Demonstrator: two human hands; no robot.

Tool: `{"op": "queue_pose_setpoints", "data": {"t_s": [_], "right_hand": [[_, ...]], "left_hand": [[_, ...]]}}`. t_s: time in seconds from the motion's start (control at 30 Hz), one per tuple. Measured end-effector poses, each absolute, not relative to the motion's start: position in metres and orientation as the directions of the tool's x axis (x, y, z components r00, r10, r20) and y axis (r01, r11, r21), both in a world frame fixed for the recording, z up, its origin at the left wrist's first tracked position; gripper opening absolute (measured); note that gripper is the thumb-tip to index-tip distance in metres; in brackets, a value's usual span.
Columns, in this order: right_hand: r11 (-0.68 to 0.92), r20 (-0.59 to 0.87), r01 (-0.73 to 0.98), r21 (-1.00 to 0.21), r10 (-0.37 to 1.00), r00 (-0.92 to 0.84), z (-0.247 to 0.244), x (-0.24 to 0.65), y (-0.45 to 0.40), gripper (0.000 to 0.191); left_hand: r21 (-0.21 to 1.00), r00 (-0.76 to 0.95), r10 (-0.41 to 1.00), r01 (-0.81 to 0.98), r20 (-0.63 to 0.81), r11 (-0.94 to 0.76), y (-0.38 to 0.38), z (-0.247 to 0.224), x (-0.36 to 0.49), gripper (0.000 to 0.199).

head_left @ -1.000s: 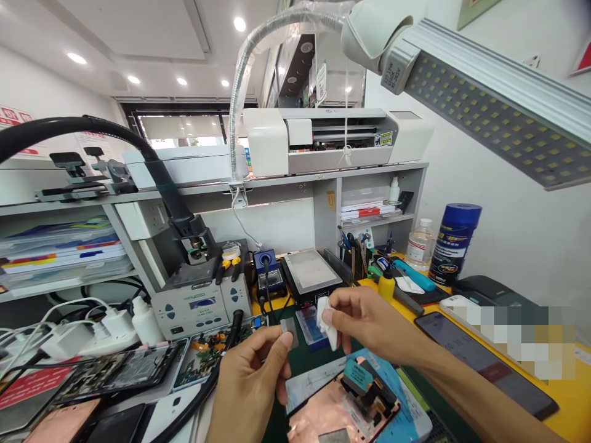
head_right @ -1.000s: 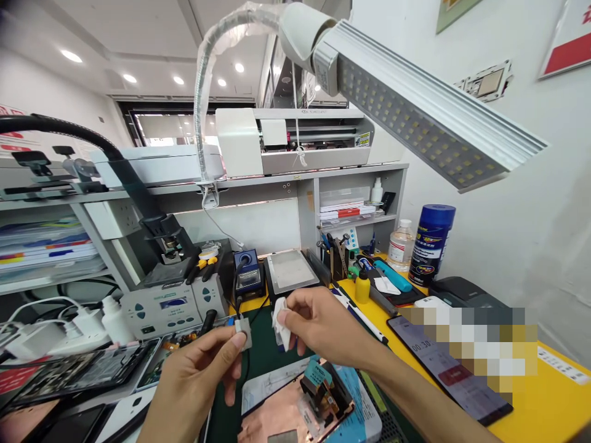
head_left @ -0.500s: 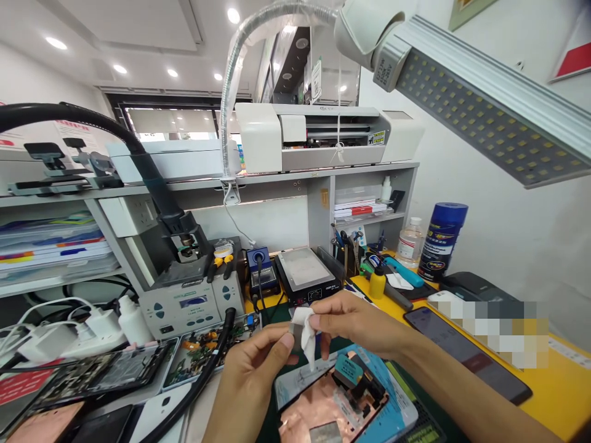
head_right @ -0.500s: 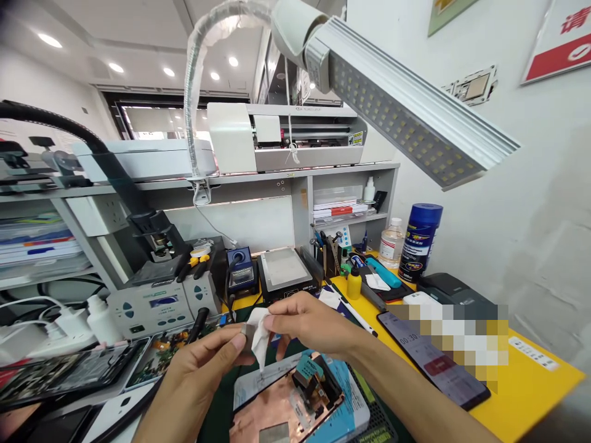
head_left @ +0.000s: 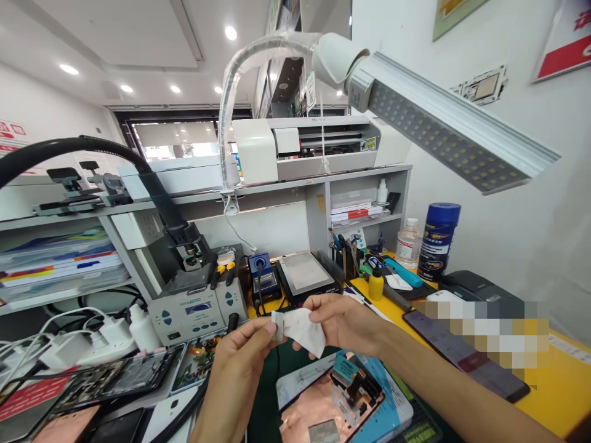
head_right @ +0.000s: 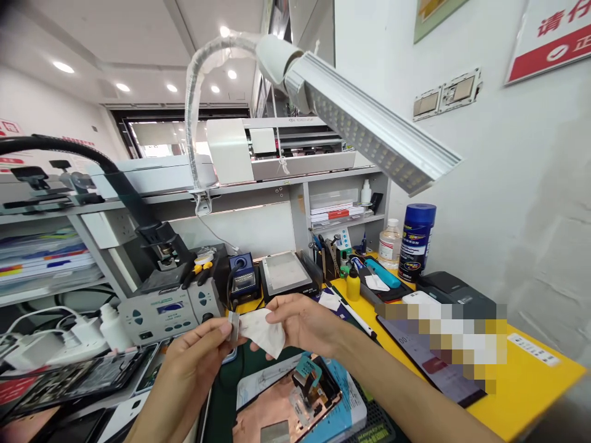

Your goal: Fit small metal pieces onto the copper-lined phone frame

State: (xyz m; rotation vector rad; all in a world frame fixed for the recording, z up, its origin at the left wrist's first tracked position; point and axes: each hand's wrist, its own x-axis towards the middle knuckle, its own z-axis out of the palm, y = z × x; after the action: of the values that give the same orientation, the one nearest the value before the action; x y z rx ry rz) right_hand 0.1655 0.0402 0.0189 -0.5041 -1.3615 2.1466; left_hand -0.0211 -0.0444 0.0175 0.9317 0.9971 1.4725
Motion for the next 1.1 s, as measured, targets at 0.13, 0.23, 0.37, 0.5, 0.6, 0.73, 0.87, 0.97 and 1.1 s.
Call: {"op": "queue_pose_setpoints", "data": {"t_s": [0.13, 0.23, 0.37, 0.5, 0.6, 0.73, 0.87, 0.97, 1.1], "right_hand": [[-0.305, -0.043, -0.21, -0.929, 0.652, -0.757, 0.019, 0.167, 0.04, 0.031], [-0.273, -0.036, -0.202, -0.941, 0.672, -0.74, 0.018, 0.171, 0.043, 0.033], [-0.195, 0.002, -0.198, -0.961, 0.709, -0.705, 0.015, 0.178, 0.049, 0.04], [-0.026, 0.052, -0.116, -0.993, 0.779, -0.625, 0.014, 0.183, 0.051, 0.032], [0.072, 0.08, -0.036, -0.997, 0.806, -0.586, 0.013, 0.182, 0.049, 0.03], [0.108, 0.067, 0.028, -0.994, 0.78, -0.623, 0.014, 0.177, 0.043, 0.031], [0.185, 0.056, 0.138, -0.973, 0.769, -0.637, 0.016, 0.176, 0.035, 0.038], [0.121, 0.025, 0.098, -0.988, 0.744, -0.668, 0.018, 0.176, 0.032, 0.04], [-0.128, 0.003, -0.102, -0.986, 0.608, -0.794, 0.022, 0.178, 0.034, 0.023]], "left_hand": [[0.94, -0.155, 0.987, -0.33, 0.034, -0.084, -0.041, 0.026, -0.02, 0.022], [0.944, -0.157, 0.986, -0.313, 0.057, -0.104, -0.039, 0.031, -0.019, 0.02], [0.968, -0.165, 0.984, -0.228, 0.065, -0.102, -0.035, 0.036, -0.019, 0.02], [0.996, -0.139, 0.99, -0.07, 0.036, -0.046, -0.035, 0.034, -0.02, 0.026], [1.0, -0.052, 0.998, 0.016, 0.02, -0.019, -0.037, 0.028, -0.018, 0.032], [0.987, -0.004, 0.999, 0.152, 0.051, -0.05, -0.037, 0.022, -0.014, 0.033], [0.959, 0.024, 0.997, 0.271, 0.078, -0.082, -0.038, 0.018, -0.012, 0.035], [0.951, 0.015, 0.992, 0.283, 0.122, -0.122, -0.04, 0.015, -0.012, 0.031], [0.956, -0.025, 0.988, 0.257, 0.154, -0.142, -0.043, 0.011, -0.013, 0.024]]}}
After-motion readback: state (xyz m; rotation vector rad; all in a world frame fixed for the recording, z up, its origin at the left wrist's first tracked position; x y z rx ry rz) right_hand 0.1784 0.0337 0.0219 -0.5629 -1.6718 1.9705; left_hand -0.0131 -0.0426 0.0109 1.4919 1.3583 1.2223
